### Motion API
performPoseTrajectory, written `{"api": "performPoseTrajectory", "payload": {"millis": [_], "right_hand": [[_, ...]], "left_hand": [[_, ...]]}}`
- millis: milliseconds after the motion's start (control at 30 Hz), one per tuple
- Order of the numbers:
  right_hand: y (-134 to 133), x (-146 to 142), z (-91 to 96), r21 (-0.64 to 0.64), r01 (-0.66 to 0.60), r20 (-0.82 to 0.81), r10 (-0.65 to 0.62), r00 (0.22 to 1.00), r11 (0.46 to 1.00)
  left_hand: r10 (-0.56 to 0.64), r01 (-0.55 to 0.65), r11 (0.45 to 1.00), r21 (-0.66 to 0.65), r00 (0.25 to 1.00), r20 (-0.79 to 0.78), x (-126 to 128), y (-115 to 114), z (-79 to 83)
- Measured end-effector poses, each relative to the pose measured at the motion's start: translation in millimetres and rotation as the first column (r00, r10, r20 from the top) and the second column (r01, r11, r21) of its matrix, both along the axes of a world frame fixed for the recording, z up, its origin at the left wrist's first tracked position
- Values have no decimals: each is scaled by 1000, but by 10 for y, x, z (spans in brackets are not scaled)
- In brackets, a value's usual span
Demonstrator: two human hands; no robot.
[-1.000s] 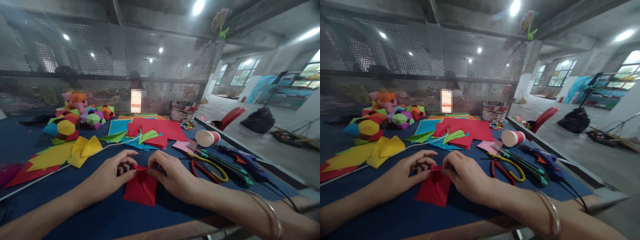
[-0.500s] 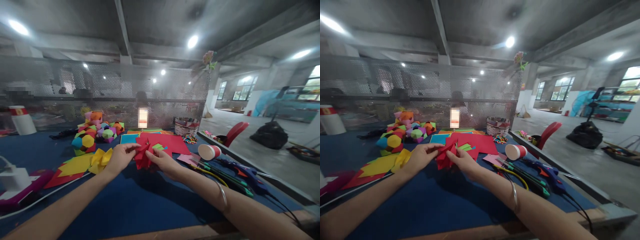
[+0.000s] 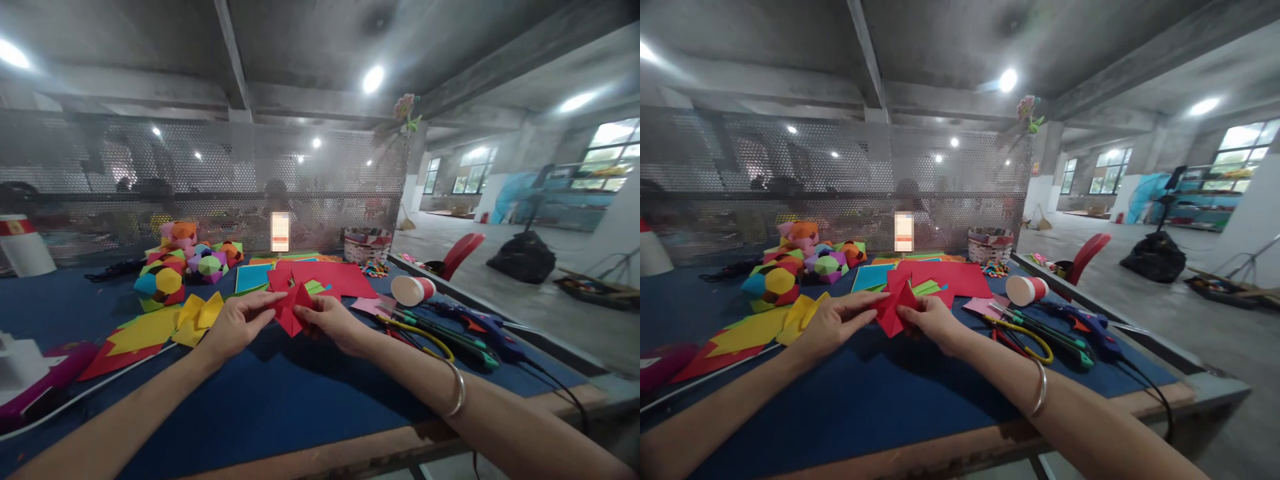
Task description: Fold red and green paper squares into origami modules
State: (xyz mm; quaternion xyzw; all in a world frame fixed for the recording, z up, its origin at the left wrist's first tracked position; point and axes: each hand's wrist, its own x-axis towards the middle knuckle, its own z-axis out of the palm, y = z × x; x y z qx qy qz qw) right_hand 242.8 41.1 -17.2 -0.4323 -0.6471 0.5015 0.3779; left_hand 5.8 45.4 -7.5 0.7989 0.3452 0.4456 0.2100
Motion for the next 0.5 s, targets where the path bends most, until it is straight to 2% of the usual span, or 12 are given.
{"api": "performPoseTrajectory", "payload": {"millis": [100,500], "right_hand": [[-51,16,43,11,-3,22,3,1000,1000],[-145,-6,70,33,-17,55,15,998,999]], "left_hand": [[-37,37,999,-14,998,-53,-10,-6,23],[50,-49,999,7,995,-88,21,-42,6]]}}
